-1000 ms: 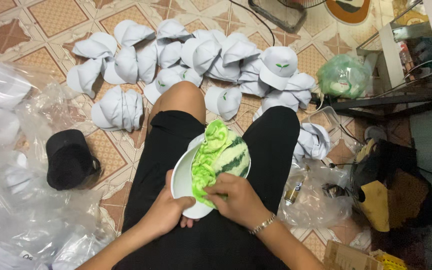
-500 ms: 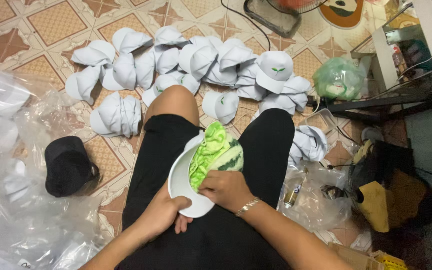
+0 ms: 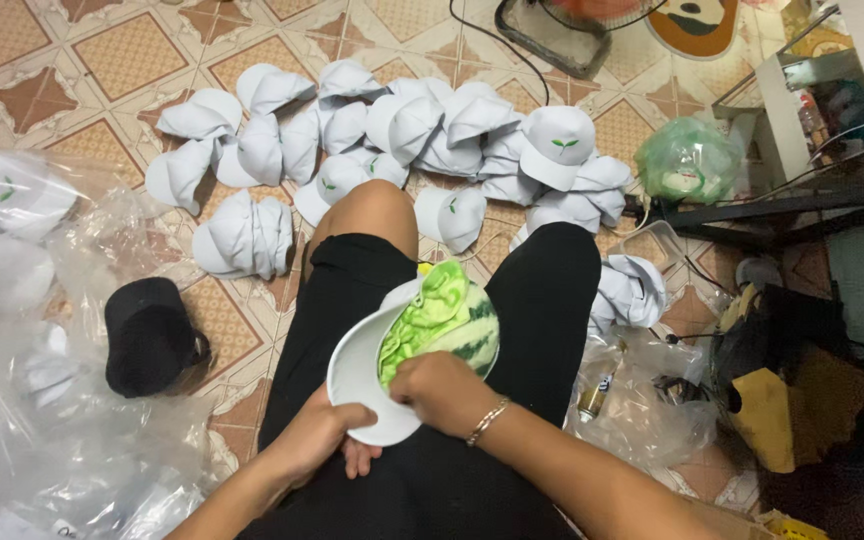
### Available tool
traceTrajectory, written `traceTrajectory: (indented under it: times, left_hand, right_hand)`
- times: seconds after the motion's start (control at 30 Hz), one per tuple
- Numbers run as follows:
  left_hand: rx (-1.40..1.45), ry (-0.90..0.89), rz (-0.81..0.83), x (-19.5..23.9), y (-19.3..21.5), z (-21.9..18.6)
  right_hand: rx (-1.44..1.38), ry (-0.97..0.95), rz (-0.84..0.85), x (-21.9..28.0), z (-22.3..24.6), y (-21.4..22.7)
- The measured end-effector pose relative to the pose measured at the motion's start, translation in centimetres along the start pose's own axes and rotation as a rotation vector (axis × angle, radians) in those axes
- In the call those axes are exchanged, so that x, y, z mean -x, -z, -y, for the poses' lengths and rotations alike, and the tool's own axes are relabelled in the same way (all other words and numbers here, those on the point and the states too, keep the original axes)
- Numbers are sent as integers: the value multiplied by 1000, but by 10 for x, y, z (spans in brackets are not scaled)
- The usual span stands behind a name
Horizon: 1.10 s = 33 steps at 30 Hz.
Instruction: The person sits on the floor and finishes white baseball caps by stuffing them with a plush toy, using a hairdryer to heat the logo, and inserting cardboard into the brim. They handle multiple caps one at a time, repeating the process.
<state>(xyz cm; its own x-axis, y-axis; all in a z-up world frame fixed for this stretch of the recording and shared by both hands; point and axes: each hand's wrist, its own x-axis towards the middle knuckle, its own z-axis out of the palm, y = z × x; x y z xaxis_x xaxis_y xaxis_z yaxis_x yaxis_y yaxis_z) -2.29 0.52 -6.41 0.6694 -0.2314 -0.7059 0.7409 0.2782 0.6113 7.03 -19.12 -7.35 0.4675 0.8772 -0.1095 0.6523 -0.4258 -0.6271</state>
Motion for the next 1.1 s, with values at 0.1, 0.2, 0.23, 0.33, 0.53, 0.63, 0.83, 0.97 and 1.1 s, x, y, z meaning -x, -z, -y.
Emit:
traceTrajectory:
  times: [0.1, 0.2, 0.23, 0.33, 0.53, 0.63, 0.83, 0.97, 1.1]
  left_hand:
    - [-22, -47, 58, -3, 2, 5]
    - [-71, -45, -9, 3, 2, 0]
    - [-124, -29, -12, 4, 3, -5]
    - [-366, -140, -67, 17, 6, -29]
    - [-844, -359, -337, 14, -9, -104]
    - [-1050, -555, -401, -6, -28, -129]
    - [-1529, -439, -393, -38, -47, -121]
    - [-1552, -583, -327, -38, -46, -101]
    - [-1563, -584, -326, -32, -44, -92]
  right_hand:
    - [83, 5, -41, -5, 4, 0]
    - [56, 95, 11, 1, 5, 26]
    - [-87, 129, -16, 4, 4, 39]
    - [-264, 146, -262, 6, -5, 72]
    - [307, 35, -644, -12, 2, 82]
    - [271, -19, -571, -12, 13, 68]
    - [503, -14, -334, -10, 6, 59]
    - [550, -217, 7, -37, -7, 62]
    - [349, -388, -117, -61, -15, 74]
